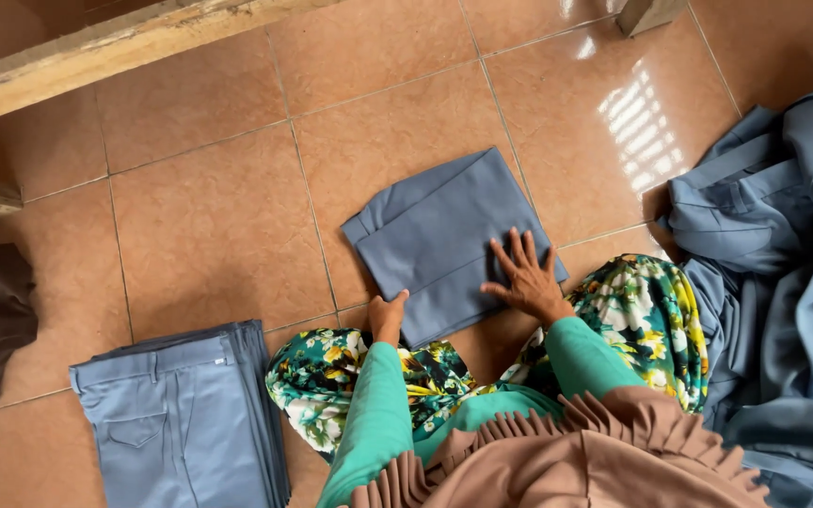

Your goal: The person sits on a tiled floor and folds multiple pairs of gray trousers by hand. Each pair is laid flat, legs aligned, then folded in half and again into a compact rectangle before being stacked to the left.

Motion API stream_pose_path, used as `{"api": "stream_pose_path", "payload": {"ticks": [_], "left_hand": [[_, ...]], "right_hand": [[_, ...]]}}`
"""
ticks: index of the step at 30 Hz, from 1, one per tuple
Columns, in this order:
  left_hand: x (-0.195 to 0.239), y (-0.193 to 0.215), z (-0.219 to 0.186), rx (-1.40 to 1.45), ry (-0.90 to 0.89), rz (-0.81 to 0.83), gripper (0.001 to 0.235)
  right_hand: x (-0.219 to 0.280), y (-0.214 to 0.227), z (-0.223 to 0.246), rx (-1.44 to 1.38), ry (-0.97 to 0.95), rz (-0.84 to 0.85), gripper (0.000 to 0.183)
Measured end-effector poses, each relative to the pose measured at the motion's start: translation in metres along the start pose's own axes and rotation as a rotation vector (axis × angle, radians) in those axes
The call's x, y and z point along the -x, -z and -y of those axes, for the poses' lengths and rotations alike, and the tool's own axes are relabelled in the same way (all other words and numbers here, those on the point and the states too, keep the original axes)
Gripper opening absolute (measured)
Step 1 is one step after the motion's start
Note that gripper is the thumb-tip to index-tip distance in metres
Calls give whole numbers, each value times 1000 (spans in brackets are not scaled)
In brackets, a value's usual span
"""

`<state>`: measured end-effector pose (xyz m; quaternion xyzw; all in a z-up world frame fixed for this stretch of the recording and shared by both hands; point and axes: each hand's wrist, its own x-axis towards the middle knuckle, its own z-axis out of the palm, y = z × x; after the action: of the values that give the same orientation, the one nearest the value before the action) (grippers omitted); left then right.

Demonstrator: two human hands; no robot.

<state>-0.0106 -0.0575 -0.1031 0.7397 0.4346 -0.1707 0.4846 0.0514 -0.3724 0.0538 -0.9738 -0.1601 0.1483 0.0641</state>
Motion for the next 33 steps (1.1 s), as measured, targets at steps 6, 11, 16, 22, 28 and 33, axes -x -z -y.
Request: {"api": "stream_pose_path", "payload": {"ticks": [6, 11, 16, 22, 28, 33], "left_hand": [[125, 50, -84, 245, -10, 103, 97], [212, 87, -148, 729, 63, 118, 97], [283, 118, -216, 1175, 56, -60, 99], [299, 124, -267, 1069, -234, 62, 113], [195, 59, -163, 543, -262, 614, 52], [192, 47, -73, 39, 242, 672, 107]], "right_hand": [[36, -14, 8, 72, 97, 113, 132], [29, -15, 13, 62, 189, 98, 121], [26, -25, 48, -269, 302, 102, 88], [28, -26, 76, -1443, -207, 209, 53], [23, -54, 59, -2089, -767, 415, 82], [19, -70, 46, -2145, -857, 465, 82]]}}
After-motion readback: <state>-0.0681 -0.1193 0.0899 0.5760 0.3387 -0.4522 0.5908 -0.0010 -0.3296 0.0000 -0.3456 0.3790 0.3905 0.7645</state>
